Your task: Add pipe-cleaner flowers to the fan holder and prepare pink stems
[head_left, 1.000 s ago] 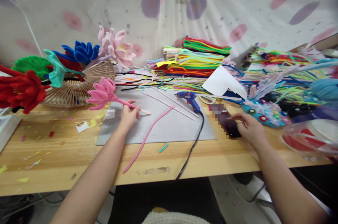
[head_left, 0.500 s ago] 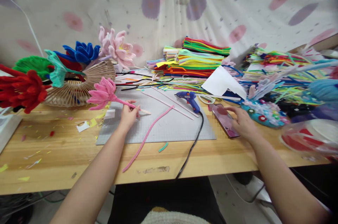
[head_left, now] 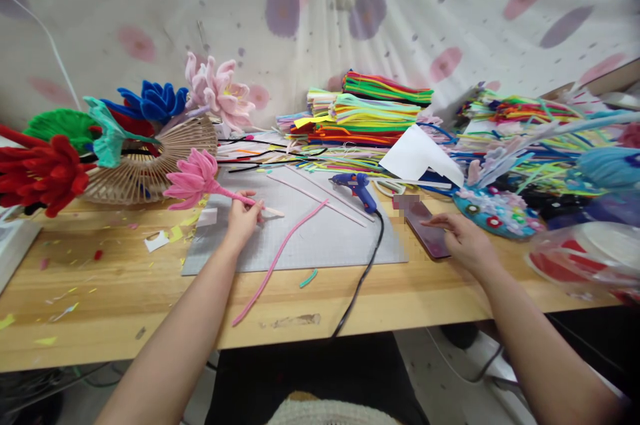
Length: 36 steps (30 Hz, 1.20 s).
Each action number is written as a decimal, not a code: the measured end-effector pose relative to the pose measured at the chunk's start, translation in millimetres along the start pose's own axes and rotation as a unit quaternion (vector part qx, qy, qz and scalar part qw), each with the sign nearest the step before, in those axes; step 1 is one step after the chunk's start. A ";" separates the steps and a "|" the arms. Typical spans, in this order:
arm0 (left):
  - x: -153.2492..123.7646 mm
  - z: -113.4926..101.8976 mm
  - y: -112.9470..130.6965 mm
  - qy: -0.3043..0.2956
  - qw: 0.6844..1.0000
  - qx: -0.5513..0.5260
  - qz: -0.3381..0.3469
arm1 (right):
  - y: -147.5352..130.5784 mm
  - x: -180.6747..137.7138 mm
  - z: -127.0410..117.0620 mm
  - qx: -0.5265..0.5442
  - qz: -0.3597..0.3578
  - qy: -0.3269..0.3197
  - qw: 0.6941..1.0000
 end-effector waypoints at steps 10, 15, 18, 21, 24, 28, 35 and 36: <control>-1.4 0.5 1.6 0.007 1.000 0.007 -0.011 | 13.4 -0.4 -2.0 -0.049 0.071 -0.013 0.996; -1.9 1.2 2.7 0.005 1.000 0.006 -0.012 | 20.3 -1.2 -3.9 -0.066 0.112 0.001 0.992; -1.1 0.5 1.7 0.003 1.000 0.012 -0.007 | 18.7 -5.0 -4.2 -0.030 0.093 0.016 0.995; -0.2 -0.3 0.1 -0.002 1.000 0.019 -0.004 | 13.9 -8.3 -2.0 -0.001 0.046 -0.004 0.999; 0.7 -1.1 -1.5 -0.004 1.000 0.020 -0.001 | 14.3 -9.3 -4.7 -0.007 0.063 -0.007 0.998; 1.6 -1.8 -3.0 -0.004 1.000 0.016 0.004 | 14.7 -8.3 -10.5 -0.028 0.102 -0.021 0.994; 0.5 -0.3 -0.9 -0.004 1.000 0.009 -0.004 | 4.8 -5.3 -25.4 -0.074 0.064 0.062 0.993; 0.4 -0.1 -0.1 -0.003 1.000 0.007 -0.006 | -2.5 -4.3 -27.5 -0.071 0.042 0.079 0.994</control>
Point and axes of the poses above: each hand's wrist, its own x-axis towards the middle knuckle, its own z-axis out of the palm, y = z × x, the point moved 5 cm from there along x, towards the middle knuckle, and after that the axes turned 7 degrees about -x, right-handed, at the moved point
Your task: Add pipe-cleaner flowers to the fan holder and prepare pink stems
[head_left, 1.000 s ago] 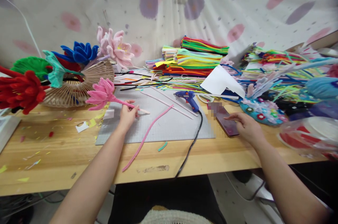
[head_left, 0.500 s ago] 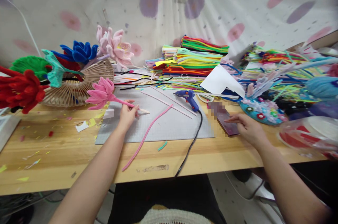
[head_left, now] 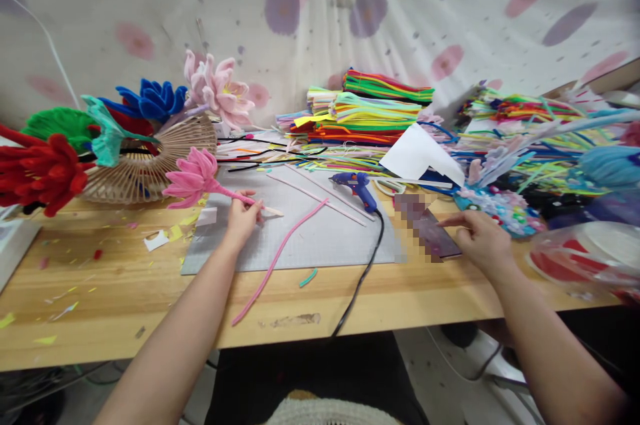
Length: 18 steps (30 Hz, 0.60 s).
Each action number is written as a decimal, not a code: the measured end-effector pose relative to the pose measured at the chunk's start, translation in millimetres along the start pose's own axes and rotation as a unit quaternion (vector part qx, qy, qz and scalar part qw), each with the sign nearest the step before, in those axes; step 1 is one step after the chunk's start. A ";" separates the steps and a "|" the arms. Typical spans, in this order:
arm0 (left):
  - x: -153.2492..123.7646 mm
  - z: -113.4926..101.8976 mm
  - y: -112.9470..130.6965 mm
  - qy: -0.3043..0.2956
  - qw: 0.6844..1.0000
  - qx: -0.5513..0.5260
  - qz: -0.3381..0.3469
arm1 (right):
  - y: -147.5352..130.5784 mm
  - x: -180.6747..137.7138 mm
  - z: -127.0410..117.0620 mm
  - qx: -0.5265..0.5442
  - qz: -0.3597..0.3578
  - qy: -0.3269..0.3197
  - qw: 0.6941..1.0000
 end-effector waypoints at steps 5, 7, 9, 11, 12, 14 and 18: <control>-0.4 1.9 3.8 -0.007 1.000 -0.011 -0.012 | -85.5 4.3 -0.5 0.105 -0.158 -0.038 0.981; -1.0 2.9 4.8 -0.017 1.000 -0.016 -0.019 | -142.5 4.7 3.1 0.167 -0.254 -0.066 0.950; -2.2 4.0 5.9 -0.032 0.999 -0.021 -0.027 | -201.7 3.5 9.2 0.212 -0.342 -0.093 0.911; -3.7 4.5 7.0 -0.049 0.998 -0.025 -0.034 | -256.9 -2.5 17.6 0.221 -0.435 -0.117 0.865; -4.3 4.5 7.6 -0.056 0.997 -0.026 -0.037 | -280.7 -7.5 22.8 0.216 -0.478 -0.130 0.841; -4.8 4.2 8.9 -0.065 0.997 -0.027 -0.033 | -318.0 -21.3 32.8 0.214 -0.550 -0.150 0.793; -3.3 3.8 9.6 -0.068 0.997 -0.026 -0.023 | -352.8 -50.8 51.9 0.188 -0.617 -0.187 0.741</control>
Point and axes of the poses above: each hand's wrist, its own x-axis towards the middle knuckle, its own z-axis out of the palm, y = z × x, the point moved 5 cm from there along x, towards the middle knuckle, and after that the axes turned 7 degrees about -x, right-handed, at the moved point
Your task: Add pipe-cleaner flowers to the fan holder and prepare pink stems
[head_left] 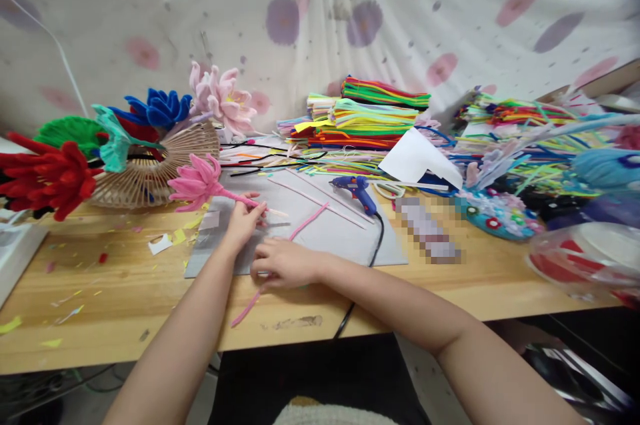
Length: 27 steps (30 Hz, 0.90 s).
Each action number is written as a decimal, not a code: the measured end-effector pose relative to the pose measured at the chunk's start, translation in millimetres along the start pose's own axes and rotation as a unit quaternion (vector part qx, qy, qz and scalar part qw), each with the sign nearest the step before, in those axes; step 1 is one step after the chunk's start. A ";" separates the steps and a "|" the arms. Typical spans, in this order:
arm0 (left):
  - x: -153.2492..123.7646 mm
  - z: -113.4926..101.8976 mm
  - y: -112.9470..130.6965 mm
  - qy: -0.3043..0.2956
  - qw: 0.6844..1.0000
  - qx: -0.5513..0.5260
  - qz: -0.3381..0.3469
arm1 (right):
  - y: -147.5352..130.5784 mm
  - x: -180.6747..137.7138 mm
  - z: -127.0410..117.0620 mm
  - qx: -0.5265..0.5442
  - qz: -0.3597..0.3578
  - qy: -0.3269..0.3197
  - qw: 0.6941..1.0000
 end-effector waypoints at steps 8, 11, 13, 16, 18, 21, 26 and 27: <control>1.9 -3.0 -0.1 0.015 0.999 -0.030 0.014 | 23.7 -14.5 -15.6 0.091 0.154 0.066 0.982; 3.4 -5.6 -1.3 0.021 1.000 -0.013 0.019 | 43.2 -23.3 -43.6 0.113 0.179 0.171 0.962; 3.7 -6.4 -2.4 0.025 0.999 0.000 0.027 | 52.9 -27.6 -61.7 0.114 0.183 0.237 0.947; 2.6 -3.9 -3.2 0.011 0.999 0.010 0.048 | 63.0 -32.4 -82.9 0.089 0.214 0.301 0.925; 1.7 -0.9 -4.0 -0.007 0.999 0.012 0.048 | 66.9 -35.6 -92.6 0.075 0.242 0.329 0.910; 1.0 0.0 -3.5 -0.001 0.999 0.023 0.041 | 70.0 -38.8 -98.2 0.087 0.257 0.337 0.901; -1.7 -2.4 5.0 0.053 0.997 0.027 0.048 | 75.3 -42.7 -93.7 0.107 0.253 0.315 0.908; -2.8 -1.6 6.2 0.054 0.998 0.014 0.041 | 76.4 -43.4 -92.6 0.102 0.252 0.318 0.908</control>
Point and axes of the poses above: each hand's wrist, its own x-axis towards the middle knuckle, its own z-axis out of the palm, y = z × x, the point moved 5 cm from there along x, towards the middle knuckle, and after that the axes turned 7 degrees about -x, right-handed, at the moved point
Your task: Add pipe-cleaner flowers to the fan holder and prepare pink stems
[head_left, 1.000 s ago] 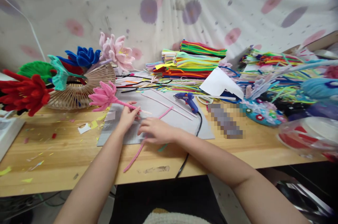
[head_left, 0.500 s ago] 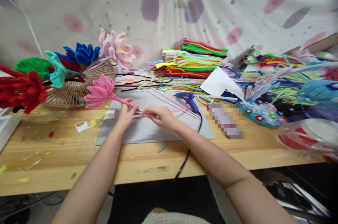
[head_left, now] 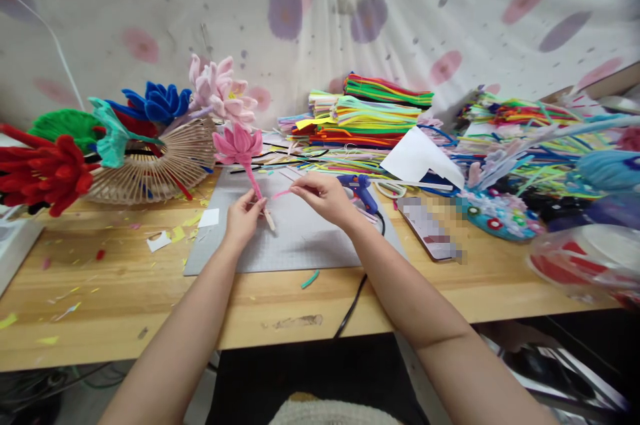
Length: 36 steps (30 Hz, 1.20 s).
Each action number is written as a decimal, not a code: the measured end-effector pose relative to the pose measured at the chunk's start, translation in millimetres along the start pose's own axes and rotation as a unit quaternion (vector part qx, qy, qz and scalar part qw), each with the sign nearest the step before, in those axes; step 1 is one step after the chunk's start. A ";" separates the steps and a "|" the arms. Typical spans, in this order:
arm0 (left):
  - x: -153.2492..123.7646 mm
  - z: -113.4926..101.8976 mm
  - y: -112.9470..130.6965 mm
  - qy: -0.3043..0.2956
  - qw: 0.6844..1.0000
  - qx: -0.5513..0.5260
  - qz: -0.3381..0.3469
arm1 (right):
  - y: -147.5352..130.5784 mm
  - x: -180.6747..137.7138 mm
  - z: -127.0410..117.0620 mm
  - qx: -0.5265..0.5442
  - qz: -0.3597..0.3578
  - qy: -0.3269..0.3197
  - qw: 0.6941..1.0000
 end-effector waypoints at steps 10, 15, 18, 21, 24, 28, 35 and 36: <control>-10.9 12.0 -1.8 -0.069 0.988 -0.093 -0.104 | 25.4 -5.7 17.3 0.089 0.033 -0.088 0.992; -14.4 17.5 -5.3 -0.088 0.984 -0.086 -0.129 | 30.9 -6.2 25.4 0.107 0.044 -0.125 0.985; -15.5 19.2 -5.8 -0.096 0.983 -0.084 -0.131 | 28.9 -7.2 33.3 0.092 0.033 -0.154 0.983; -16.2 19.7 -6.2 -0.099 0.983 -0.085 -0.130 | 24.7 -8.2 39.2 0.051 0.006 -0.164 0.985; -16.1 19.5 -6.4 -0.094 0.984 -0.085 -0.127 | 19.3 -9.0 42.0 0.016 -0.016 -0.166 0.986; -15.8 20.2 -5.1 -0.085 0.986 -0.085 -0.112 | 14.1 -9.8 43.0 0.004 -0.014 -0.171 0.985; -18.3 24.7 -6.9 -0.096 0.981 -0.100 -0.135 | 13.3 -12.0 51.5 0.009 -0.006 -0.188 0.982; -18.3 24.7 -7.0 -0.096 0.981 -0.101 -0.135 | 14.0 -12.3 52.9 0.006 -0.005 -0.189 0.982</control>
Point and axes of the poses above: each hand's wrist, its own x-axis towards the middle knuckle, its own z-axis out of the palm, y = z × x, the point moved 5 cm from there along x, towards the middle knuckle, and after that the axes turned 7 degrees about -x, right-handed, at the moved point
